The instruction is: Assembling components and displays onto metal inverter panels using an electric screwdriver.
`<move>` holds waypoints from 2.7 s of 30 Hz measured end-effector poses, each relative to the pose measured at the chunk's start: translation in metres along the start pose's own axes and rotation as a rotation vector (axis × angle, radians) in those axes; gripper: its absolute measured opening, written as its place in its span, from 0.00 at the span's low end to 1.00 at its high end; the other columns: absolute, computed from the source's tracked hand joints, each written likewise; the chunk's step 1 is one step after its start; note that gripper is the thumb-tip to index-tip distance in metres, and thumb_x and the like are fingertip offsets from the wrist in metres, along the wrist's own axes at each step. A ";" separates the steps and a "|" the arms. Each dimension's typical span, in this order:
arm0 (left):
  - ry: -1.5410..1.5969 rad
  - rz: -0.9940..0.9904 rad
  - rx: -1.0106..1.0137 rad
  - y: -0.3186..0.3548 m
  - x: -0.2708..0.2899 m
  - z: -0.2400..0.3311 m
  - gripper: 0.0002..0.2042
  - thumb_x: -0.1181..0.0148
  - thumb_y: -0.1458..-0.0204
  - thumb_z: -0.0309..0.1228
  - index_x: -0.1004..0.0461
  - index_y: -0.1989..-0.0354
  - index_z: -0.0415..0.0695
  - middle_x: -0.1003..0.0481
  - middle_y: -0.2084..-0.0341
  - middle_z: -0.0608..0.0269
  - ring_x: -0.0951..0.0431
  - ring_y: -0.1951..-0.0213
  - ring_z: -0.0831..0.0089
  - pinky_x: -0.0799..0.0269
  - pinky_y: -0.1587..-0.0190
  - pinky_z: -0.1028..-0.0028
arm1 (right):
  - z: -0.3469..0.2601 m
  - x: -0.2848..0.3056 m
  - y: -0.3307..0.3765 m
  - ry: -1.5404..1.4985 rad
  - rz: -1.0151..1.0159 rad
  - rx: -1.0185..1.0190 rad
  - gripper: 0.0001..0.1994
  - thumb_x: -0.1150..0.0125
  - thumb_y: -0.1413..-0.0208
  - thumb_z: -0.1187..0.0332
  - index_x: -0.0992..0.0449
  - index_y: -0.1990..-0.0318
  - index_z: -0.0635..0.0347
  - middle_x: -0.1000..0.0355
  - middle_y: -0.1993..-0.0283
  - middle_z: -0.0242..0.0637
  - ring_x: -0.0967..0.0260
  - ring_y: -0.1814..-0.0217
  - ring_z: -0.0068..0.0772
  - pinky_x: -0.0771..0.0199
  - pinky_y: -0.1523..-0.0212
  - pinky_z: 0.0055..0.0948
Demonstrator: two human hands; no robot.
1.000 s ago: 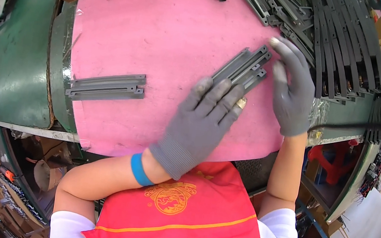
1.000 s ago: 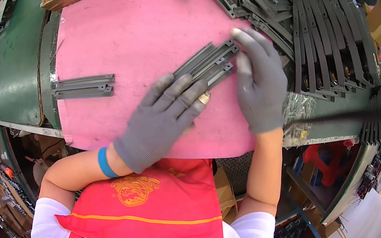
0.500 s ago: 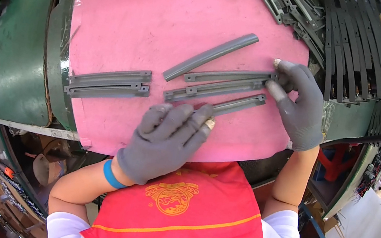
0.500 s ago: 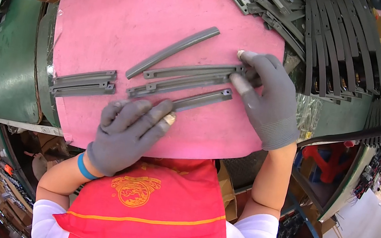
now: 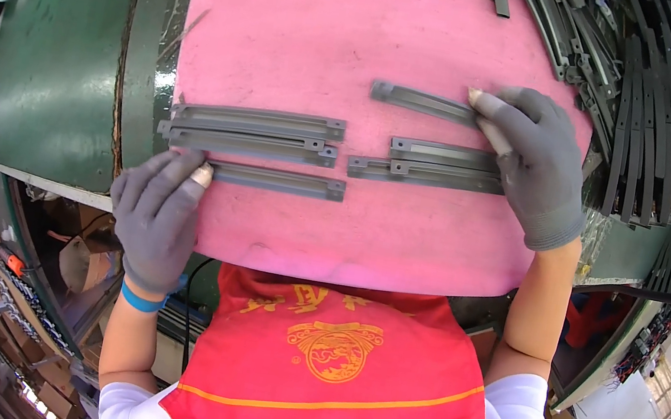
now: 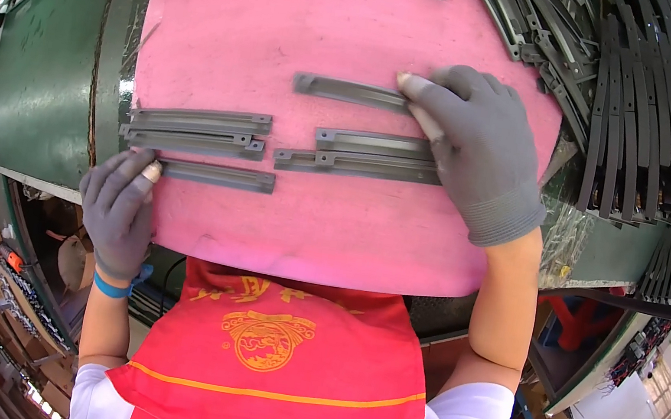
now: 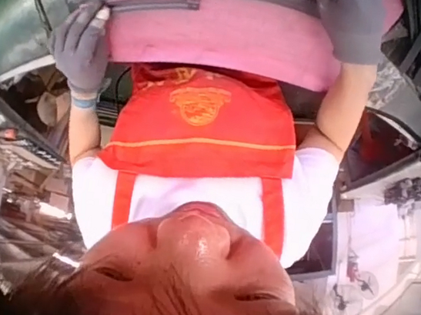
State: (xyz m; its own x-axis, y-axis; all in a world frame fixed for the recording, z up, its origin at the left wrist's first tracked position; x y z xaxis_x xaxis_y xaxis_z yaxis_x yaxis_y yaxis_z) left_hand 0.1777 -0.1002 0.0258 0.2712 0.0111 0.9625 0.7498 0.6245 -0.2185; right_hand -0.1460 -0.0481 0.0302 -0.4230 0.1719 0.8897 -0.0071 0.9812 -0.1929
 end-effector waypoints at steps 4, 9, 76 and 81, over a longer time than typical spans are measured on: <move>-0.056 0.016 0.032 -0.019 0.004 0.012 0.13 0.40 0.57 0.27 0.22 0.60 0.48 0.23 0.56 0.65 0.24 0.58 0.64 0.37 0.53 0.65 | 0.013 0.006 0.014 -0.104 -0.052 -0.151 0.10 0.38 0.49 0.73 0.19 0.58 0.54 0.28 0.66 0.37 0.31 0.63 0.41 0.33 0.62 0.35; 0.240 0.041 -0.202 -0.056 -0.014 0.094 0.09 0.41 0.56 0.29 0.24 0.65 0.51 0.26 0.63 0.68 0.28 0.62 0.67 0.36 0.55 0.65 | 0.013 0.004 0.026 -0.026 0.088 -0.188 0.09 0.37 0.51 0.75 0.19 0.61 0.57 0.27 0.65 0.37 0.31 0.62 0.41 0.32 0.60 0.34; 0.088 0.078 0.049 -0.038 -0.009 0.028 0.18 0.39 0.51 0.35 0.26 0.52 0.42 0.27 0.57 0.57 0.28 0.54 0.56 0.40 0.44 0.58 | 0.132 0.239 0.116 0.919 0.336 -0.113 0.19 0.49 0.43 0.81 0.33 0.43 0.65 0.31 0.47 0.46 0.32 0.44 0.46 0.34 0.43 0.36; 0.080 0.064 0.007 -0.032 -0.007 0.036 0.18 0.40 0.49 0.34 0.24 0.48 0.52 0.27 0.49 0.58 0.28 0.49 0.57 0.43 0.39 0.56 | 0.027 0.162 0.095 0.534 0.421 -0.079 0.15 0.45 0.42 0.75 0.31 0.48 0.70 0.31 0.50 0.48 0.34 0.44 0.49 0.34 0.46 0.41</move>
State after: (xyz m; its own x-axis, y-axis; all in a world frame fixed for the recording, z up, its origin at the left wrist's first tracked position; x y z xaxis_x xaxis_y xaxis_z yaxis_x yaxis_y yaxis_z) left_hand 0.1304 -0.0920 0.0313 0.3658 -0.0108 0.9306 0.7255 0.6296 -0.2778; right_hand -0.2396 0.0704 0.1454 0.1299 0.5398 0.8317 0.1348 0.8214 -0.5542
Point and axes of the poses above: each hand's wrist, its own y-axis away from the middle knuckle, its own x-axis out of the back of the hand, z = x × y, the point moved 5 cm from there along -y, towards the middle knuckle
